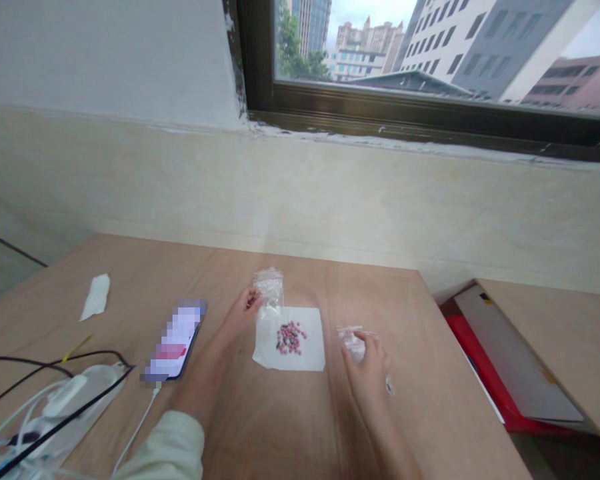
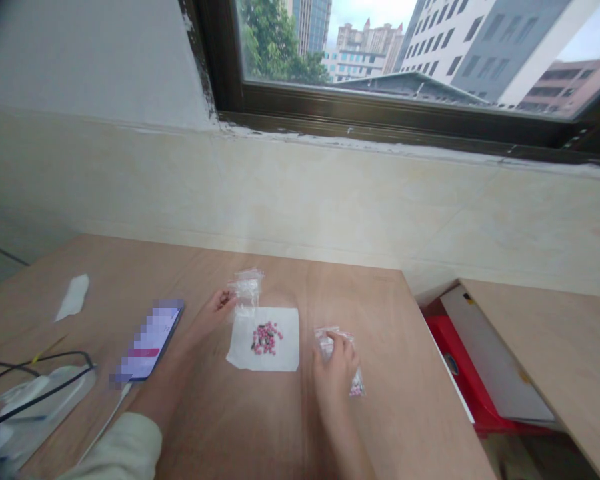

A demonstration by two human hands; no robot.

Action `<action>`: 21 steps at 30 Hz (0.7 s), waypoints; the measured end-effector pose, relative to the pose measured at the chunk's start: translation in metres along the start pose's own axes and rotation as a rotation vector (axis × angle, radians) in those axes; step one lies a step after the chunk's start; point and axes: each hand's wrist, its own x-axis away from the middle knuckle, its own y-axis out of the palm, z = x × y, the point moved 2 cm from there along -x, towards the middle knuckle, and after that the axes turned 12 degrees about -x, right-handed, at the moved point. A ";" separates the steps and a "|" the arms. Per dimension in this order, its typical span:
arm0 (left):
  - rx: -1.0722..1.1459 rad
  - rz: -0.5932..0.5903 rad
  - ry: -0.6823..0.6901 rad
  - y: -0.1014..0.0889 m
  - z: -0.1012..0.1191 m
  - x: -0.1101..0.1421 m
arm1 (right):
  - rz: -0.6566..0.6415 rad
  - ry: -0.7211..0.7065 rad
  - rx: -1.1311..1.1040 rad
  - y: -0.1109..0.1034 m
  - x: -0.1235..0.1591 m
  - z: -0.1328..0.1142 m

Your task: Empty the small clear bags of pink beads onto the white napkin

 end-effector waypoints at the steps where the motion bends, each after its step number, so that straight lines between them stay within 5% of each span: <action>1: -0.026 0.051 -0.011 -0.004 -0.001 -0.016 | 0.025 0.017 0.113 -0.004 0.000 0.007; 6: -0.119 0.237 -0.031 -0.009 -0.009 -0.066 | -0.006 0.079 0.283 -0.008 0.014 0.038; 12: -0.167 0.329 -0.026 -0.021 -0.009 -0.046 | -0.041 0.130 0.045 -0.016 0.023 0.050; 15: -0.153 0.272 -0.017 -0.028 -0.002 -0.011 | 0.019 0.212 -0.003 -0.035 0.021 0.043; 19: -0.059 -0.028 -0.021 -0.020 0.011 0.039 | 0.202 0.276 -0.111 -0.061 0.022 0.022; 21: -0.046 -0.150 0.047 -0.010 0.022 0.060 | 0.171 0.276 -0.305 -0.059 0.024 0.007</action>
